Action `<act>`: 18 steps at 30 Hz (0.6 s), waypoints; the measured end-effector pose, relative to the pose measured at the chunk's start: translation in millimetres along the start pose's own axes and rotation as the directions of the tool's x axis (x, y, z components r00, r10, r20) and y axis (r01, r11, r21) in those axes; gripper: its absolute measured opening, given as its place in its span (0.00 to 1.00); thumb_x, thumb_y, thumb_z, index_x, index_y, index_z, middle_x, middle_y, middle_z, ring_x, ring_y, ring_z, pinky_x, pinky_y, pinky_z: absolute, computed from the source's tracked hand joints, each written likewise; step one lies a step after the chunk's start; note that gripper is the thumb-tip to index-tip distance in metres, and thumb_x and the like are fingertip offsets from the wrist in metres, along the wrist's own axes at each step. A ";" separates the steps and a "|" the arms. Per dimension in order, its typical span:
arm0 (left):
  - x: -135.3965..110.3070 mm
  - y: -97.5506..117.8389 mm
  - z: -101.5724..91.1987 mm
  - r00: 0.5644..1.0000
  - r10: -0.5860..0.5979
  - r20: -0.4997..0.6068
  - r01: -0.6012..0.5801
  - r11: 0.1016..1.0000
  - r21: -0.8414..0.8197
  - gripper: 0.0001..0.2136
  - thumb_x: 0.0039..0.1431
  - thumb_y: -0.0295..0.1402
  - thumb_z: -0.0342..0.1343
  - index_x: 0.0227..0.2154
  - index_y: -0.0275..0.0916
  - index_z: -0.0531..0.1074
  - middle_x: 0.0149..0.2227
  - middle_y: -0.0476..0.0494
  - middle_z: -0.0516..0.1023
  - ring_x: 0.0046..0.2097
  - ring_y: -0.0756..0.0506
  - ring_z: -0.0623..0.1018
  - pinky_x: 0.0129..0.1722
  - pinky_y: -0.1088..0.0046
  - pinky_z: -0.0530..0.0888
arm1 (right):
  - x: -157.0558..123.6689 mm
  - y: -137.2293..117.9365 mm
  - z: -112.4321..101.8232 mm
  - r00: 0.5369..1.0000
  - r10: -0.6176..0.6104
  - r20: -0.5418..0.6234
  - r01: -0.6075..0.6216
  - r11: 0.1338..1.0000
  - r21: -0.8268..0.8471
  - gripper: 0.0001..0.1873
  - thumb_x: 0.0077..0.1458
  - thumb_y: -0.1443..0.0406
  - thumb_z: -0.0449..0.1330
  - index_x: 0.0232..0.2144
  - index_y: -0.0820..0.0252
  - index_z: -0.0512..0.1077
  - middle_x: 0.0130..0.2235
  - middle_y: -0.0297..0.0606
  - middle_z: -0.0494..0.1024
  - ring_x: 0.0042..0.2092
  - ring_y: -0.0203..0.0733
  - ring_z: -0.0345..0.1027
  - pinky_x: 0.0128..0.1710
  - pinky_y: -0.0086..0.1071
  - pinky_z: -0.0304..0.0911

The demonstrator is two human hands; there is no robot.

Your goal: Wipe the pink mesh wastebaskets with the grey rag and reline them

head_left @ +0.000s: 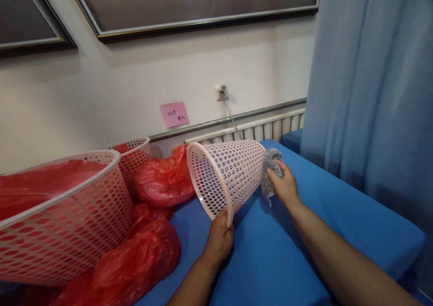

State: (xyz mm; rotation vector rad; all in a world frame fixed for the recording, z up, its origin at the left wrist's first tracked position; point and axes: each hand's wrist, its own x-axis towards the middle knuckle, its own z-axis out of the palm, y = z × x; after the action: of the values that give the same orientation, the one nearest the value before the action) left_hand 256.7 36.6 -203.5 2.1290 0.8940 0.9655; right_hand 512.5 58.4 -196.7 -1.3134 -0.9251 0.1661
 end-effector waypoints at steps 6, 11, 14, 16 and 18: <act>0.6 1.6 2.0 0.997 0.043 0.059 -0.039 0.997 -0.065 0.26 0.58 0.21 0.49 0.59 0.41 0.73 0.60 0.41 0.76 0.62 0.39 0.74 0.65 0.54 0.69 | -80.0 -66.0 -3.6 0.662 -0.685 0.304 0.627 0.728 0.276 0.28 0.55 0.65 0.63 0.59 0.51 0.70 0.63 0.46 0.65 0.60 0.50 0.68 0.57 0.44 0.69; 3.5 -1.9 0.5 0.999 0.026 0.045 -0.025 1.000 -0.017 0.29 0.55 0.19 0.47 0.59 0.42 0.74 0.61 0.42 0.76 0.64 0.39 0.72 0.68 0.50 0.63 | -33.0 -25.8 2.3 0.975 -0.189 0.118 0.192 0.981 -0.008 0.22 0.54 0.59 0.61 0.52 0.56 0.76 0.53 0.46 0.75 0.56 0.54 0.71 0.59 0.51 0.66; 5.3 -6.7 -3.2 0.995 0.049 0.085 -0.050 0.999 0.014 0.30 0.55 0.18 0.45 0.60 0.43 0.72 0.62 0.43 0.75 0.64 0.40 0.72 0.68 0.52 0.63 | 7.9 5.0 1.7 0.987 0.157 -0.025 -0.158 0.987 -0.032 0.24 0.51 0.56 0.61 0.49 0.58 0.77 0.46 0.45 0.80 0.51 0.54 0.74 0.58 0.53 0.67; 6.9 -9.0 -6.4 0.993 0.060 0.098 -0.062 0.998 0.020 0.29 0.57 0.19 0.45 0.60 0.43 0.72 0.61 0.43 0.75 0.63 0.40 0.73 0.67 0.53 0.65 | 13.9 7.4 0.2 0.981 0.186 -0.047 -0.187 0.982 -0.016 0.24 0.52 0.56 0.60 0.50 0.59 0.76 0.46 0.45 0.80 0.51 0.54 0.74 0.58 0.54 0.66; 9.0 -10.2 -9.7 0.995 0.050 0.091 -0.052 0.998 0.022 0.26 0.59 0.21 0.46 0.58 0.43 0.74 0.59 0.43 0.78 0.61 0.40 0.74 0.66 0.54 0.66 | -0.9 -5.9 -0.4 0.998 0.055 -0.005 -0.055 0.998 -0.002 0.25 0.54 0.56 0.60 0.52 0.58 0.75 0.51 0.46 0.78 0.55 0.54 0.71 0.61 0.54 0.63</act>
State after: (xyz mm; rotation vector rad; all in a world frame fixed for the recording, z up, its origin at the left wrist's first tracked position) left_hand 250.3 51.9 -202.6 2.2069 0.8140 0.8798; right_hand 509.9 55.8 -191.9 -1.3415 -0.8852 0.2044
